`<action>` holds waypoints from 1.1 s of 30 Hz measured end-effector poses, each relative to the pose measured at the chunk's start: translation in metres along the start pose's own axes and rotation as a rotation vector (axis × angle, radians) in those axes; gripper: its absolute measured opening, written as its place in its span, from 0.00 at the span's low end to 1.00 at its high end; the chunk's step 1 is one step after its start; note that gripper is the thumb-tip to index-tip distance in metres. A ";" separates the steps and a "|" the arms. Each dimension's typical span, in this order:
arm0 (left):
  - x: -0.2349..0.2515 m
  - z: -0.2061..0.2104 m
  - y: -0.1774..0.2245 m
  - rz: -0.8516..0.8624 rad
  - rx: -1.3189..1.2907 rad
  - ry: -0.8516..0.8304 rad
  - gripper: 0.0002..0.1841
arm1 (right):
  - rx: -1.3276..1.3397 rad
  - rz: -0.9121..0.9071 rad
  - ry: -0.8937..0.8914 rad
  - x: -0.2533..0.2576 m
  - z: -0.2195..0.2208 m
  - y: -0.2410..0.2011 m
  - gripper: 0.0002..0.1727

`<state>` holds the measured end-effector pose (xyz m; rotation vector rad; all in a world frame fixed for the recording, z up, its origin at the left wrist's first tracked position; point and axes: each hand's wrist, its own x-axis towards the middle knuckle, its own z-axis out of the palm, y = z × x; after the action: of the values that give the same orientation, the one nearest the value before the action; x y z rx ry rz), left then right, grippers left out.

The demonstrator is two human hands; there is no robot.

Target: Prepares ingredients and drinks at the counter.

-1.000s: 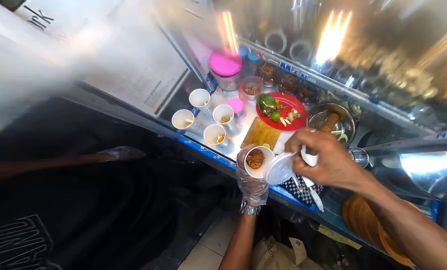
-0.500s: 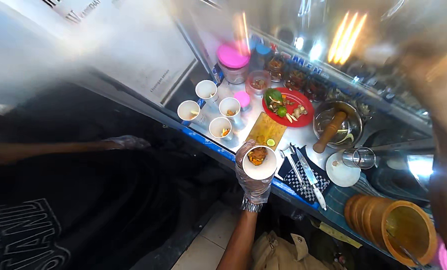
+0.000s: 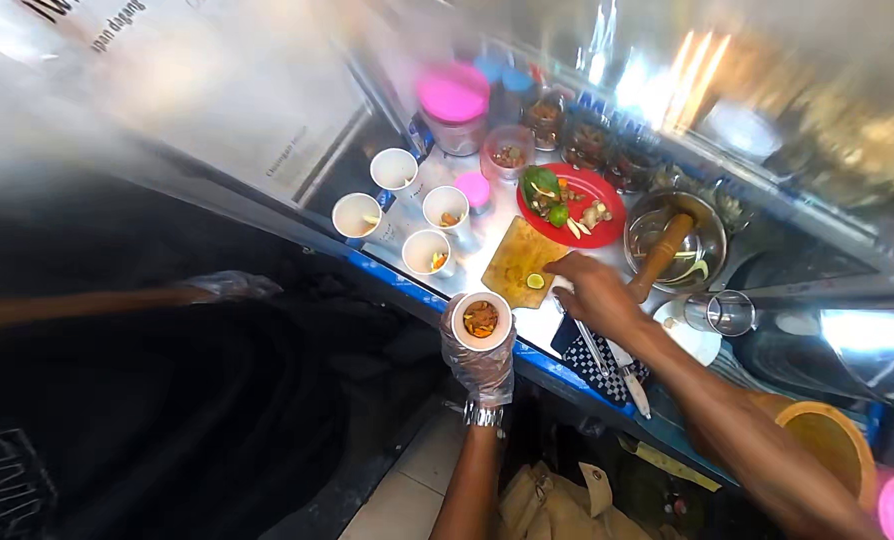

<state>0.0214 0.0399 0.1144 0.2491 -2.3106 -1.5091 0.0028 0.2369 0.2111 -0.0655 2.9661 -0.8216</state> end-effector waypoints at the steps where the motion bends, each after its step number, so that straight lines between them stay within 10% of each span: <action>1: 0.001 0.002 -0.002 0.001 0.027 -0.012 0.46 | -0.002 0.023 -0.099 0.011 0.032 0.011 0.23; 6: 0.006 0.016 -0.016 0.118 -0.045 -0.110 0.49 | -0.124 0.104 -0.418 0.055 0.104 0.045 0.36; 9: 0.011 0.018 -0.010 0.080 -0.030 -0.164 0.47 | -0.122 0.038 -0.439 0.063 0.106 0.049 0.26; 13: 0.002 0.030 -0.028 0.026 -0.091 -0.033 0.24 | -0.107 -0.013 -0.407 0.067 0.104 0.057 0.19; 17: 0.008 0.030 -0.028 0.046 -0.126 -0.111 0.46 | 0.017 -0.029 -0.219 0.064 0.105 0.059 0.18; 23: 0.012 0.034 -0.023 0.052 -0.088 -0.091 0.45 | -0.048 0.004 -0.027 0.043 0.108 0.062 0.15; 33: 0.010 0.045 -0.024 0.037 -0.056 -0.112 0.48 | -0.037 0.711 0.234 0.076 0.072 0.081 0.17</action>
<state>-0.0066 0.0645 0.0791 0.1082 -2.3403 -1.6050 -0.0699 0.2657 0.1042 1.0751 2.8440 -0.6935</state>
